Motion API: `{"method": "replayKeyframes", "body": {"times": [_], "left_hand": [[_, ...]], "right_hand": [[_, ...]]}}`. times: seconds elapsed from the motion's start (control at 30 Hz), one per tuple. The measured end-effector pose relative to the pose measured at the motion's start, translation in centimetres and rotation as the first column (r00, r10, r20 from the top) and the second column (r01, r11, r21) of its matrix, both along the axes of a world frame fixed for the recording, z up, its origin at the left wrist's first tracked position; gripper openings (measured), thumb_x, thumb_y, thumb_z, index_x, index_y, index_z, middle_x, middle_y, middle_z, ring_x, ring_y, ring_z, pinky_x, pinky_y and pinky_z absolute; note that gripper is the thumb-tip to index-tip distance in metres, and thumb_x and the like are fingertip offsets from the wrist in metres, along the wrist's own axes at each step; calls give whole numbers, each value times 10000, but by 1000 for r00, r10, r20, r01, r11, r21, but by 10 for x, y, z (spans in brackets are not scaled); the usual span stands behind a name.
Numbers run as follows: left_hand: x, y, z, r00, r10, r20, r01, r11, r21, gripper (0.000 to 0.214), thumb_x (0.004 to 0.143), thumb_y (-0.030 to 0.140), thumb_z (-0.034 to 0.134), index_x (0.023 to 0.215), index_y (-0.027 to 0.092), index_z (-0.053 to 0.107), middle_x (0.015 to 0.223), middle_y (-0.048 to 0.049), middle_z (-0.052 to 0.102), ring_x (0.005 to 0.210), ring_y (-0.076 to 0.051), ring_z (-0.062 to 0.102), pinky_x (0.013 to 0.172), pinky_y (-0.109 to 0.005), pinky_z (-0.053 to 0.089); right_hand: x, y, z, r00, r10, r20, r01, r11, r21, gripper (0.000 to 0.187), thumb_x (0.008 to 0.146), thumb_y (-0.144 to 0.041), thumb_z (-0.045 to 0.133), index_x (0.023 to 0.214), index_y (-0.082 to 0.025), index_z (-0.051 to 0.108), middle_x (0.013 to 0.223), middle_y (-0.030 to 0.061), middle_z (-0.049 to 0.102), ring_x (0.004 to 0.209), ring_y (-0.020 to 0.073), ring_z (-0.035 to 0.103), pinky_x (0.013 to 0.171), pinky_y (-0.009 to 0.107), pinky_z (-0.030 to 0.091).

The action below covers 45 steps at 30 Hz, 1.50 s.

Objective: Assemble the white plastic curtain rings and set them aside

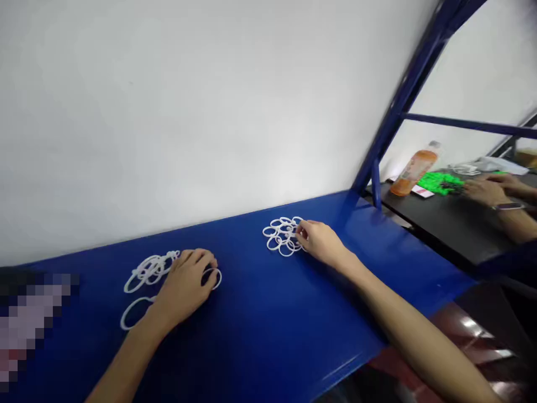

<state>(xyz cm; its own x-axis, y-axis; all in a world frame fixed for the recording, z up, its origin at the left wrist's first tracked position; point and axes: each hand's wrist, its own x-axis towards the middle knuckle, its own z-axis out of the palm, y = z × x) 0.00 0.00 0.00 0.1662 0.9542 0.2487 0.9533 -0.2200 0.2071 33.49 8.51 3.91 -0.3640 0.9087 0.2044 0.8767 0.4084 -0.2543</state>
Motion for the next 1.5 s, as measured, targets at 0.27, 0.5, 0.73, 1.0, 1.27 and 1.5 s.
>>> {"method": "replayKeyframes", "body": {"times": [0.27, 0.5, 0.73, 1.0, 1.27, 1.5], "left_hand": [[22, -7, 8, 995, -39, 96, 27, 991, 131, 225, 983, 371, 453, 970, 247, 641, 990, -29, 712, 989, -242, 584, 942, -432, 425], [57, -23, 9, 900, -307, 310, 267, 949, 165, 213, 1015, 261, 421, 1006, 255, 634, 965, 1, 674, 937, -164, 599, 906, -332, 460], [69, -31, 4, 856, -221, 468, 205, 975, 85, 204, 913, 294, 608, 1105, 253, 554, 1003, 0, 673, 909, -156, 649, 815, -299, 527], [69, -28, 3, 853, -264, 451, 207, 963, 172, 221, 906, 287, 626, 1125, 265, 604, 940, 22, 710, 859, -151, 672, 820, -301, 539], [69, -27, 6, 828, -301, 474, 257, 954, 157, 176, 965, 199, 505, 920, 254, 666, 838, 36, 715, 795, -125, 666, 778, -255, 519], [72, -28, 12, 863, -175, 475, 125, 983, 136, 143, 927, 321, 578, 830, 241, 648, 786, 33, 695, 781, -155, 640, 788, -314, 497]], "right_hand": [[-7, -11, 1, 980, 119, -158, -95, 983, 154, 107, 979, -239, 536, 984, -185, 629, 891, 51, 681, 753, 160, 615, 671, 264, 432], [-46, -54, -13, 735, 503, -455, -557, 830, 17, 187, 969, -338, 595, 1081, -196, 549, 962, 43, 677, 796, 148, 645, 724, 281, 522], [-58, -62, -26, 593, 327, -735, -632, 755, -174, 162, 943, -245, 595, 1059, -210, 489, 779, -28, 615, 651, 110, 603, 608, 239, 497], [-55, -54, -24, 647, 334, -686, -535, 839, -96, 244, 946, -178, 539, 1183, -212, 586, 788, -29, 632, 648, 97, 593, 630, 225, 480], [-55, -56, -26, 723, 463, -512, -583, 808, -92, 88, 971, -225, 552, 1002, -183, 623, 790, -3, 655, 654, 109, 609, 633, 230, 485], [-52, -63, -18, 677, 548, -492, -603, 796, 56, 253, 949, -359, 635, 1135, -192, 595, 1055, 73, 627, 842, 153, 618, 769, 302, 538]]}}
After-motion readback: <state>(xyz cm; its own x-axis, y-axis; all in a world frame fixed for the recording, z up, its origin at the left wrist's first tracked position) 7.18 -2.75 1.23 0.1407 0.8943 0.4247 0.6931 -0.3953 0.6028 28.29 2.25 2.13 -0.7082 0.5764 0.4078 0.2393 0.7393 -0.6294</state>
